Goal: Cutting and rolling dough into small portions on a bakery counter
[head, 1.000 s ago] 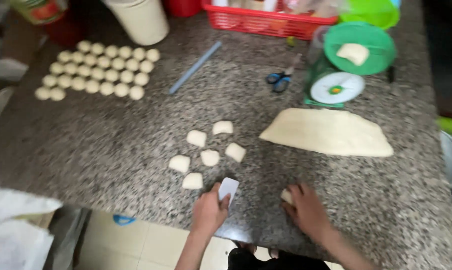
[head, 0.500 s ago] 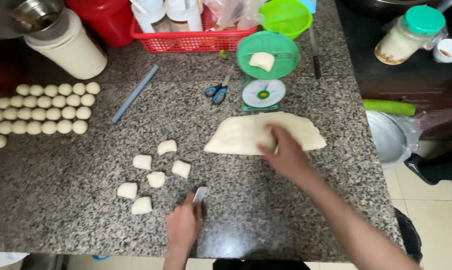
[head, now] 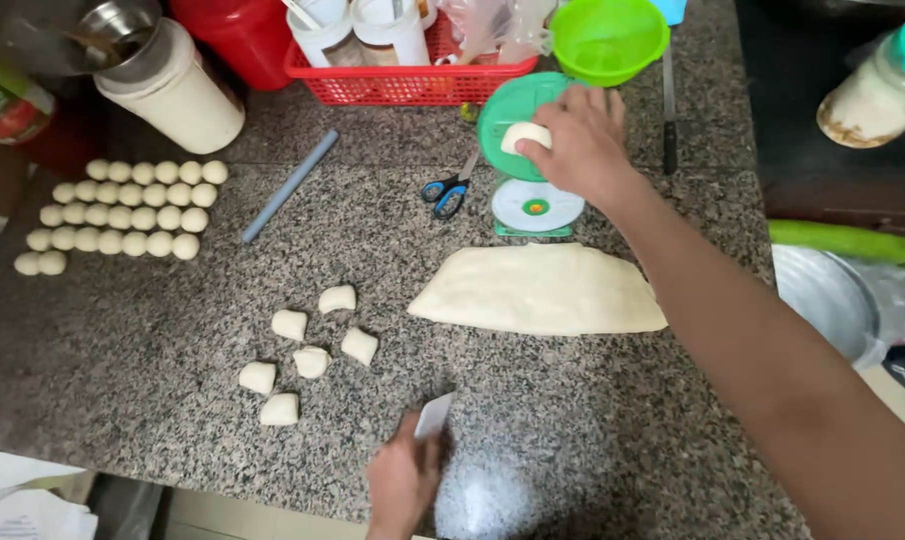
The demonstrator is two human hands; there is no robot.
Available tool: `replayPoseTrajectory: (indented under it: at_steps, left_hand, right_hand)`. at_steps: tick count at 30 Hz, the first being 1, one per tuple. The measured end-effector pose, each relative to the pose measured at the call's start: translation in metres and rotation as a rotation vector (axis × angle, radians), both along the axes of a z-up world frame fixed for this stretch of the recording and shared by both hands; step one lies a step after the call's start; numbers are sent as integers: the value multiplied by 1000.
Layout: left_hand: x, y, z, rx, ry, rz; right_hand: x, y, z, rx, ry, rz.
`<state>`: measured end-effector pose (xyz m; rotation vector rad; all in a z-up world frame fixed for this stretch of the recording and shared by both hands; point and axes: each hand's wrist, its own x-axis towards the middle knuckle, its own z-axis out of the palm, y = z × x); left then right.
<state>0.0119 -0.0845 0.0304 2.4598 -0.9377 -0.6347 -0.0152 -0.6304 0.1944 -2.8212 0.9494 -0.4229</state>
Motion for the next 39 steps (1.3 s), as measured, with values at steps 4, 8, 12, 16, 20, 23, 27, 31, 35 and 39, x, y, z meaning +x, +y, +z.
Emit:
replayPoseTrajectory:
  at_steps: [4,8,12,16,20,23,27,31,35,39]
  left_hand:
    - [-36,-67,12,37,104,-28]
    - [-78,-166,47,-72,208,-241]
    - [-121,-259,57,-205,199,-438]
    - [-151,-315,43,-148,108,-546]
    - [-166,-339,37,-72,120,-546]
    - [-175,-345,33,87,120,-543]
    - [-181,-348,26,158,154,-538]
    - [-176,-368,59,134,227,-495]
    - [-168,-373,95,107,229,-477]
    - [-155,-307,65,170,116,-655]
  right_hand:
    - [-60,18,2,-107,-391,192]
    - [-168,34,-13,618,-838,-154]
    - [-292,38,-113,906,-782,-393]
    - [-352,78,-130,802,-570,-684]
    - [-365,110,-156,937,-424,-602]
    - [-352,134,-142,987,-226,-482]
    - [-331,141,-156,813,-60,-217]
    - [-304,146,-137,821,-121,-222]
    - [-322,128,-180,794,-41,-169]
    - [-357,137,-203,706,13,-157]
